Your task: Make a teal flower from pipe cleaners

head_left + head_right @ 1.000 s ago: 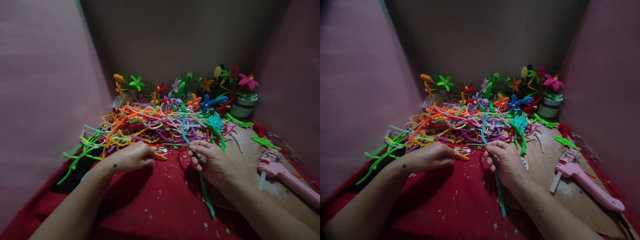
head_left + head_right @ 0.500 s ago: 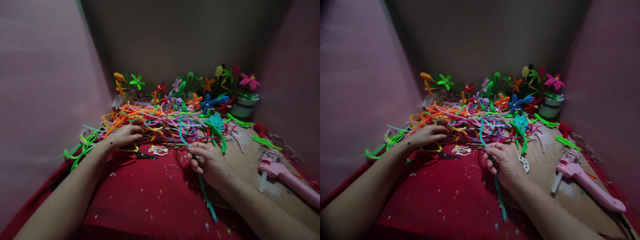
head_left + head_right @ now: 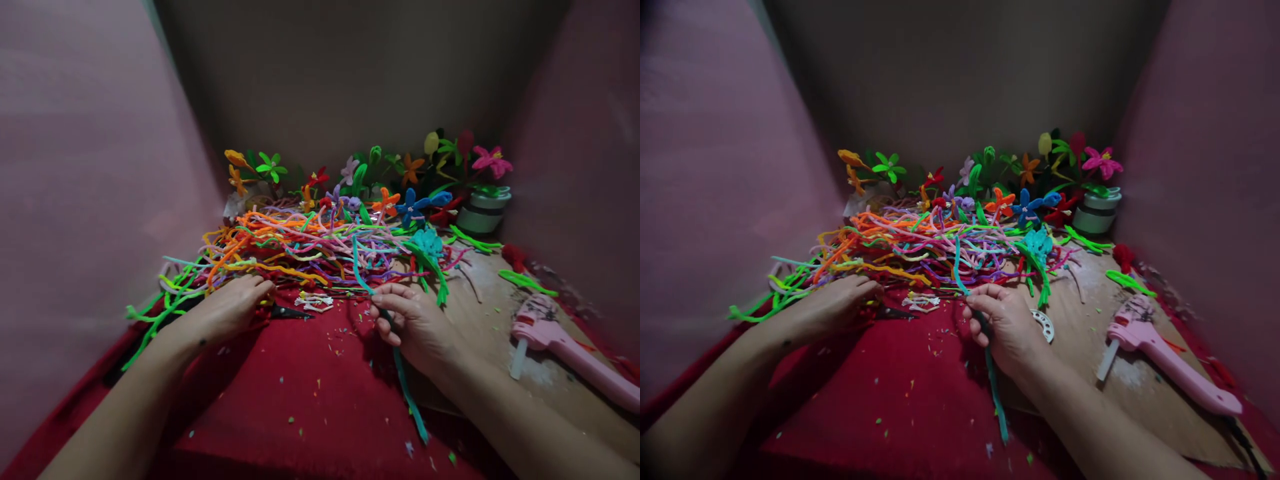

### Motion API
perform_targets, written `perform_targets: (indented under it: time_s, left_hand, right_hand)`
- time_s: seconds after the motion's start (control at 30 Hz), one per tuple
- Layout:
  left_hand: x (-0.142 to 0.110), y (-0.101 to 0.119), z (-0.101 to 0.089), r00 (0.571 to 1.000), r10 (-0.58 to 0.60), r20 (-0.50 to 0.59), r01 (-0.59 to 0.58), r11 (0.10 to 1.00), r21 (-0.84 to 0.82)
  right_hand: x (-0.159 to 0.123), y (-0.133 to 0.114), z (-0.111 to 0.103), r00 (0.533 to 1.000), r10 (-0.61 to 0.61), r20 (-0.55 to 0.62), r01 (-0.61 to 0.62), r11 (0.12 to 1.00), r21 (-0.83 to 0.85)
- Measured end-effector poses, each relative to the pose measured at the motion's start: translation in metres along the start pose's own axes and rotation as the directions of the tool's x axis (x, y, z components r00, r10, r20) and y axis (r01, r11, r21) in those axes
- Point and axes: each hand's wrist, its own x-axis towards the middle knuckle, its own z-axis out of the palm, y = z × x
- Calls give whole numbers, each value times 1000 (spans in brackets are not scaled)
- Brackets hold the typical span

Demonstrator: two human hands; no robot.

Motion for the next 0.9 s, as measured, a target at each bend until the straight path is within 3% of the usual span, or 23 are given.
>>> perform_targets:
  time_s: [0.27, 0.53, 0.7, 0.77, 0.9]
  left_hand:
    - [-10, -4, 13, 999, 22, -39, -22, 1000, 12]
    - [-18, -16, 1, 984, 67, -163, -96, 979, -178]
    - [-7, 8, -1, 952, 148, -269, -208, 955, -210]
    - [1, 22, -1, 936, 163, -311, -216, 966, -144]
    - [17, 44, -5, 948, 169, -268, -167, 985, 30]
  right_hand:
    - [1, -2, 1, 999, -24, -29, 24, 1000, 4]
    - [1, -3, 3, 1000, -11, -19, 11, 1000, -18]
    - [2, -6, 4, 998, 3, -64, -5, 999, -38]
    - [2, -8, 4, 997, -3, -82, 0, 999, -44]
    - [2, -8, 3, 996, -11, -89, 8, 999, -38]
